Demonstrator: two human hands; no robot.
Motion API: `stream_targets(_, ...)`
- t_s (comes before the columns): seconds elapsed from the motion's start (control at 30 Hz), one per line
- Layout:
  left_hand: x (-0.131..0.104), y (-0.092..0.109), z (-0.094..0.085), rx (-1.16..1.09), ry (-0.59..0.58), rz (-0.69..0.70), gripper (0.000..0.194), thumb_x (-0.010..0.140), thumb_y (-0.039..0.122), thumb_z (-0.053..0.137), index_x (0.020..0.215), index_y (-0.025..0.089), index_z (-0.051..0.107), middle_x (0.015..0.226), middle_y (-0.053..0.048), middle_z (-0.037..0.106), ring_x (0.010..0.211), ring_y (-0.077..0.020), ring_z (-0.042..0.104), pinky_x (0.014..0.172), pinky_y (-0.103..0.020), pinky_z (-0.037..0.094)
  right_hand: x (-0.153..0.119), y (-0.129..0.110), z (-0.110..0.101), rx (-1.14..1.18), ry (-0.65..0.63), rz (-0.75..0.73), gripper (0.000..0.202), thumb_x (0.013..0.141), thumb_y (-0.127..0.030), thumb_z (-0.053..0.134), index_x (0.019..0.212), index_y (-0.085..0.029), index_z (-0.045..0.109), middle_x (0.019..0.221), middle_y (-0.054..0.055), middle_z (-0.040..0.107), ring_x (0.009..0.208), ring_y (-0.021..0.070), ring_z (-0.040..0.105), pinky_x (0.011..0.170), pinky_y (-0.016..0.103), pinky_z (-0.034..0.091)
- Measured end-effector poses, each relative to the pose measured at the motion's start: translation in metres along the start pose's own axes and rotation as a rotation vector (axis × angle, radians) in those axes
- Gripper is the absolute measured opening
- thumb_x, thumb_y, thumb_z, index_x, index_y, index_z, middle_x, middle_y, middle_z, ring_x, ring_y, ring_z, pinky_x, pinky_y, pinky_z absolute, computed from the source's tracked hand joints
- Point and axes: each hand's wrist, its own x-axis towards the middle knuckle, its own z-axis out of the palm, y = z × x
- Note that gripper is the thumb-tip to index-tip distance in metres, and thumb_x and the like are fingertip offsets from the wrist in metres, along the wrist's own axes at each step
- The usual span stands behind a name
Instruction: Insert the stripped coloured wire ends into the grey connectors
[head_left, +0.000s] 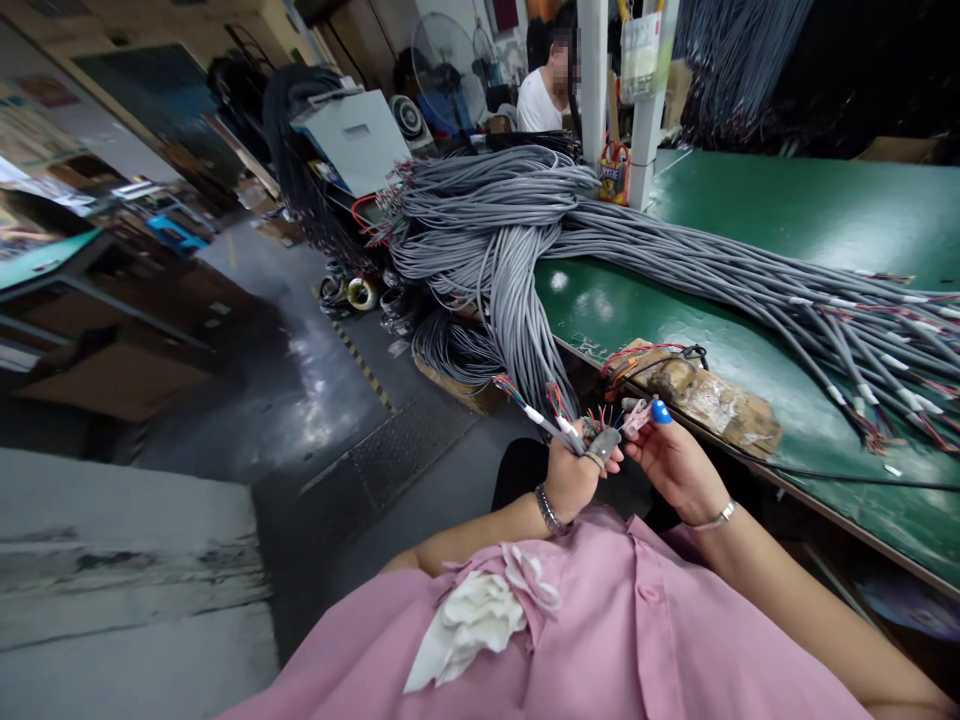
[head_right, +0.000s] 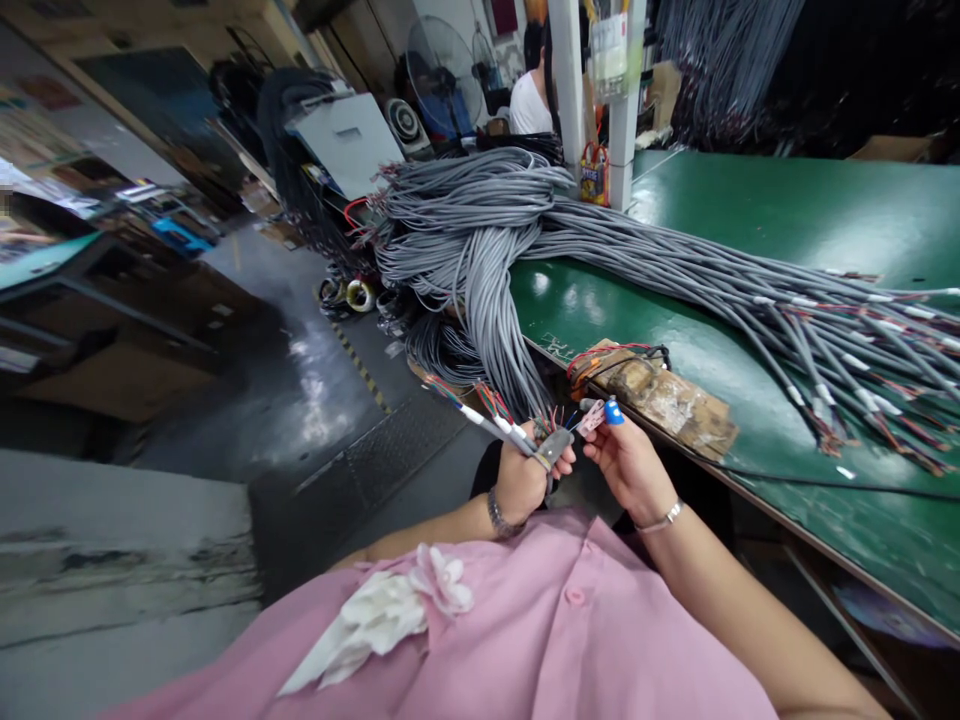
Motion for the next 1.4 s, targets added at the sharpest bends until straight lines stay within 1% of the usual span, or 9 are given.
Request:
stream_targets(0.23, -0.002, -0.007, 0.0, 0.04, 0.0, 0.005, 0.032, 0.077, 0.046, 0.063, 0.074, 0.015, 0.058, 0.062, -0.003, 0.065, 0.048, -0.0108, 0.059, 0.043, -0.019, 0.042, 0.004, 0.004, -0.002, 0.032, 0.055, -0.035, 0.021, 0.076, -0.043, 0.071, 0.084, -0.024, 0.07, 0.079, 0.001, 0.067, 0.071, 0.013, 0.059, 0.064, 0.024, 0.05)
stream_targets(0.53, -0.006, -0.021, -0.011, 0.038, -0.063, -0.024, 0.033, 0.078, 0.047, 0.063, 0.076, 0.014, 0.059, 0.062, -0.003, 0.064, 0.047, -0.0096, 0.057, 0.043, -0.019, 0.041, -0.001, 0.008, -0.014, 0.095, 0.004, 0.051, 0.036, 0.08, -0.058, 0.058, 0.083, -0.024, 0.068, 0.084, 0.002, 0.067, 0.073, 0.0146, 0.06, 0.064, 0.026, 0.05)
stream_targets(0.7, 0.002, -0.048, -0.012, -0.003, -0.229, -0.146, 0.037, 0.073, 0.047, 0.069, 0.082, 0.012, 0.065, 0.073, -0.007, 0.069, 0.065, -0.0141, 0.064, 0.061, -0.024, 0.05, -0.009, 0.012, -0.039, -0.022, 0.085, 0.037, 0.024, 0.079, -0.047, 0.065, 0.084, -0.024, 0.069, 0.09, 0.003, 0.069, 0.073, 0.0142, 0.06, 0.064, 0.026, 0.05)
stream_targets(0.83, 0.008, -0.063, -0.009, 0.018, -0.343, -0.12, 0.037, 0.068, 0.048, 0.072, 0.081, 0.013, 0.069, 0.086, -0.009, 0.071, 0.084, -0.0177, 0.065, 0.076, -0.027, 0.049, -0.019, 0.016, -0.059, -0.154, 0.13, 0.0, 0.026, 0.079, -0.047, 0.066, 0.088, -0.023, 0.069, 0.088, 0.004, 0.069, 0.072, 0.0143, 0.061, 0.064, 0.027, 0.051)
stream_targets(0.9, 0.009, -0.067, -0.008, -0.015, -0.308, -0.152, 0.04, 0.072, 0.051, 0.067, 0.082, 0.013, 0.068, 0.085, -0.01, 0.071, 0.08, -0.017, 0.066, 0.072, -0.026, 0.049, -0.026, 0.017, -0.066, -0.233, 0.134, -0.025, 0.026, 0.078, -0.046, 0.067, 0.091, -0.023, 0.07, 0.088, 0.004, 0.068, 0.072, 0.0145, 0.06, 0.064, 0.027, 0.051)
stream_targets(1.0, 0.009, -0.066, -0.012, -0.046, -0.248, -0.233, 0.041, 0.077, 0.052, 0.06, 0.083, 0.012, 0.066, 0.08, -0.01, 0.07, 0.062, -0.0124, 0.064, 0.054, -0.019, 0.042, -0.035, 0.018, -0.07, -0.371, 0.113, -0.037, 0.025, 0.077, -0.041, 0.07, 0.094, -0.023, 0.07, 0.087, 0.005, 0.068, 0.07, 0.0146, 0.058, 0.063, 0.027, 0.049)
stream_targets(1.1, 0.005, -0.057, -0.021, -0.024, -0.243, -0.254, 0.038, 0.075, 0.049, 0.062, 0.081, 0.012, 0.066, 0.073, -0.008, 0.069, 0.045, -0.0068, 0.054, 0.041, -0.016, 0.028, -0.042, 0.015, -0.064, -0.57, 0.041, -0.067, 0.027, 0.078, -0.04, 0.069, 0.099, -0.022, 0.07, 0.083, 0.005, 0.067, 0.066, 0.0143, 0.054, 0.061, 0.028, 0.047)
stream_targets(1.17, -0.001, -0.048, -0.028, -0.032, -0.25, -0.249, 0.037, 0.072, 0.048, 0.065, 0.08, 0.012, 0.067, 0.07, -0.007, 0.068, 0.04, -0.0055, 0.049, 0.039, -0.017, 0.024, -0.045, 0.01, -0.053, -0.71, -0.029, -0.113, 0.026, 0.079, -0.039, 0.067, 0.099, -0.023, 0.071, 0.081, 0.004, 0.066, 0.064, 0.0141, 0.052, 0.059, 0.028, 0.045)
stream_targets(1.4, -0.023, -0.036, -0.043, -0.187, -0.29, -0.188, 0.026, 0.06, 0.031, 0.076, 0.076, 0.013, 0.065, 0.067, -0.003, 0.063, 0.054, -0.01, 0.054, 0.052, -0.022, 0.043, -0.044, 0.002, 0.018, -0.896, -0.353, -0.196, 0.029, 0.078, -0.03, 0.069, 0.106, -0.026, 0.068, 0.081, 0.003, 0.068, 0.068, 0.0184, 0.057, 0.06, 0.029, 0.046)
